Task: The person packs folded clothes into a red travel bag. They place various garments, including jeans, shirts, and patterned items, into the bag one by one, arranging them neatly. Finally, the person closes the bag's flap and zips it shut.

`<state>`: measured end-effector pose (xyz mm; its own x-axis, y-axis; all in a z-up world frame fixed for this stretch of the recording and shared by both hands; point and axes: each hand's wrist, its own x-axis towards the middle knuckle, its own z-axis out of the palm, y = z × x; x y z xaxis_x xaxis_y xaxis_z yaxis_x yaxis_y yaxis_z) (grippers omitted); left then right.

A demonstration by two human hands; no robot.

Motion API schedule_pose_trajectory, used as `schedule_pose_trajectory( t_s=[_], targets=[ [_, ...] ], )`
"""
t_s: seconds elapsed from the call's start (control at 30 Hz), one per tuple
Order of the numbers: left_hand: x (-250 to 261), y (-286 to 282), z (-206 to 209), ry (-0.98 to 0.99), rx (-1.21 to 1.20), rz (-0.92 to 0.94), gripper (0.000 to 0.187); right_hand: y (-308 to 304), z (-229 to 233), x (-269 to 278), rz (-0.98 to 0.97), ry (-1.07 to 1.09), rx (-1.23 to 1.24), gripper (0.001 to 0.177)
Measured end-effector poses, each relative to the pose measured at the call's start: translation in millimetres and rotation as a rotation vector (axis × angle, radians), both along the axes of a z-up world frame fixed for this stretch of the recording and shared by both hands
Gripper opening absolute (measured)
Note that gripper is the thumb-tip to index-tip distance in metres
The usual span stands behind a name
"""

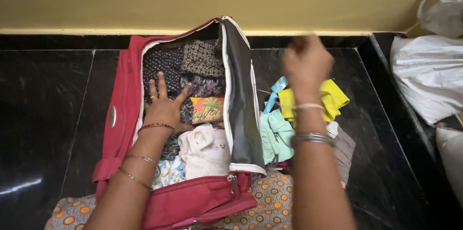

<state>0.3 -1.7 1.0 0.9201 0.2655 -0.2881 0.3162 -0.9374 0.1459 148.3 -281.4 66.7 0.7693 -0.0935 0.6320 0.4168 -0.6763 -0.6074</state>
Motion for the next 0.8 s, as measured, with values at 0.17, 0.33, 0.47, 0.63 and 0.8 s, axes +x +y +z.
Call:
schedule_pose_trajectory(
  t_s=[0.17, 0.33, 0.47, 0.63, 0.8],
  targets=[
    [1, -4, 1, 0.019, 0.045, -0.003, 0.129, -191, -168, -19, -0.415, 0.610, -0.240, 0.042],
    [2, -5, 0, 0.025, 0.066, -0.005, 0.132, -267, -247, -84, -0.890, 1.292, -0.083, 0.087],
    [1, -5, -1, 0.028, 0.077, -0.018, 0.134, -280, -254, -101, -0.822, 1.328, -0.046, 0.086],
    [1, -7, -2, 0.015, 0.081, -0.018, 0.133, -292, -273, -95, -0.837, 1.358, 0.092, 0.088],
    [0, -5, -6, 0.002, 0.095, -0.025, 0.131, -305, -291, -104, -0.699, 1.229, 0.431, 0.077]
  ],
)
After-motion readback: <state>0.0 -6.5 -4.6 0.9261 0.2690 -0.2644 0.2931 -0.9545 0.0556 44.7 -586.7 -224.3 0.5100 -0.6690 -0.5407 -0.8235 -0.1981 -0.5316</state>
